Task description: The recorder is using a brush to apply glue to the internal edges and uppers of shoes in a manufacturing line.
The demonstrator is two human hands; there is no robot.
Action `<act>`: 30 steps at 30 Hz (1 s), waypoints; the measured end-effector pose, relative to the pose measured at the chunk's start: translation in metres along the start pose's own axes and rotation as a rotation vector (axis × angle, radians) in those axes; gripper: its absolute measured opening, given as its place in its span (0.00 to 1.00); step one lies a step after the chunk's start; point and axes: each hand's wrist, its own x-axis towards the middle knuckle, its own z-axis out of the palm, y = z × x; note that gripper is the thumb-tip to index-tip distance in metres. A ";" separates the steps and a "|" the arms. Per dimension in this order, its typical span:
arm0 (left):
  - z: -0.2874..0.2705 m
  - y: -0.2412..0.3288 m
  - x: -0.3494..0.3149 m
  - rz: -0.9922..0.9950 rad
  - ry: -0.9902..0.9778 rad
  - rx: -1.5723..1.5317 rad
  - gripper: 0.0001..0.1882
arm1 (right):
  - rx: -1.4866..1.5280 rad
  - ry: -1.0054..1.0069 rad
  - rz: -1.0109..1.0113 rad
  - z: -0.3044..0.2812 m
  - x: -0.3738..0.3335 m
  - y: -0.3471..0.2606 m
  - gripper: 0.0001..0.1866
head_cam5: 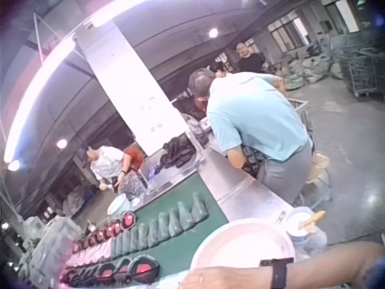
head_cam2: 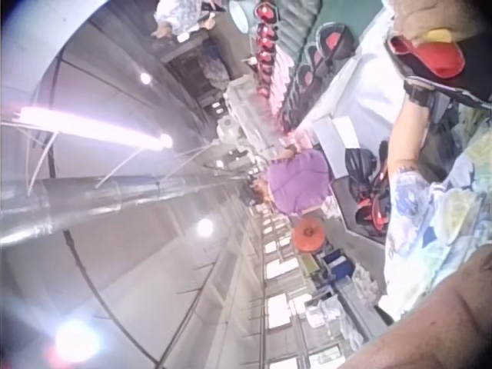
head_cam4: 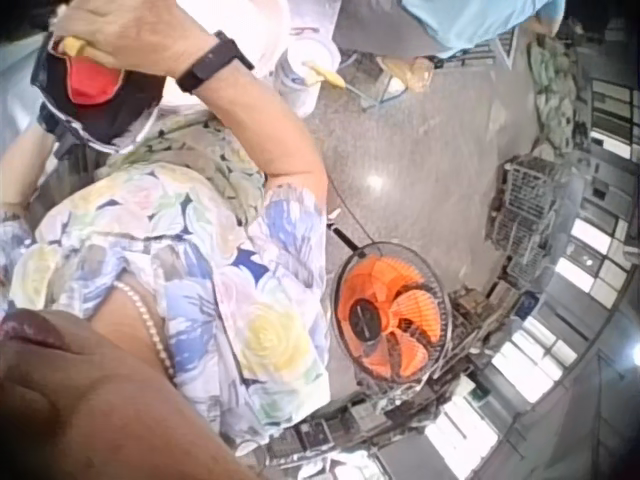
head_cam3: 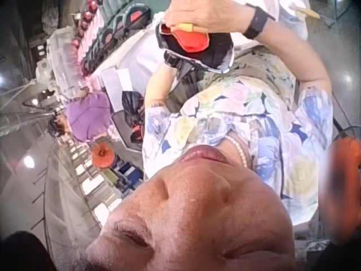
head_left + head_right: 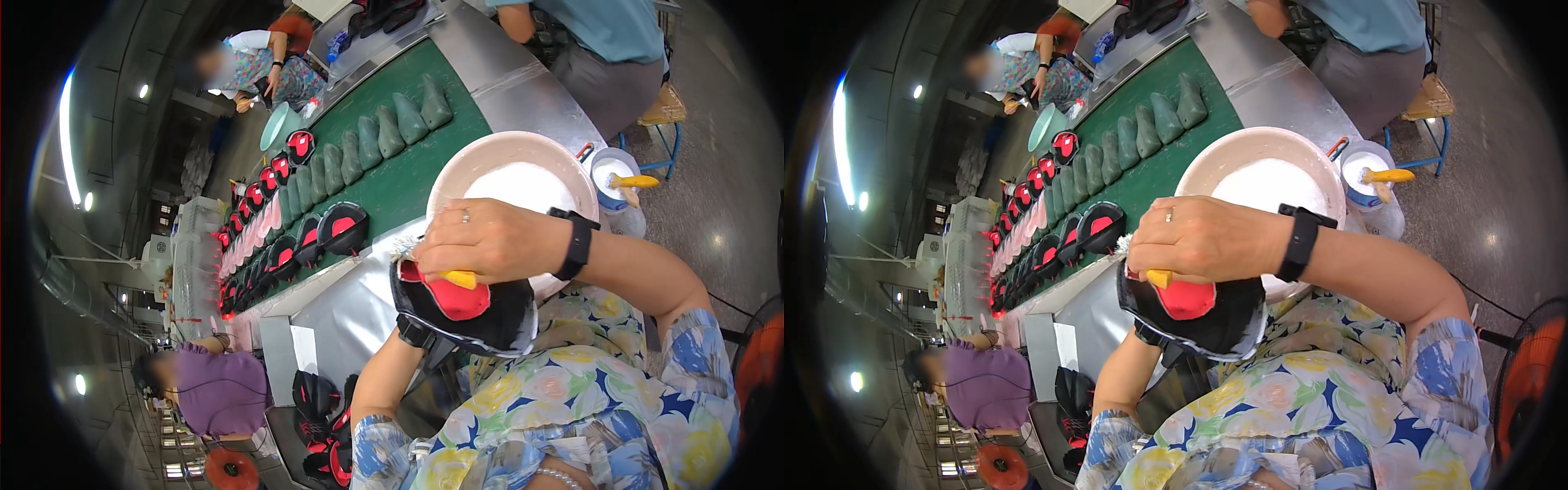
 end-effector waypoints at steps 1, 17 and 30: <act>0.001 -0.007 -0.004 0.000 0.025 -0.039 0.20 | -0.001 0.002 0.002 0.003 -0.003 0.006 0.07; -0.016 0.007 -0.021 -0.061 0.232 -1.038 0.27 | 0.099 -0.203 0.735 -0.017 -0.036 0.038 0.16; -0.036 -0.043 -0.051 -0.035 0.276 -0.810 0.27 | 0.017 0.015 0.414 -0.022 -0.036 0.022 0.09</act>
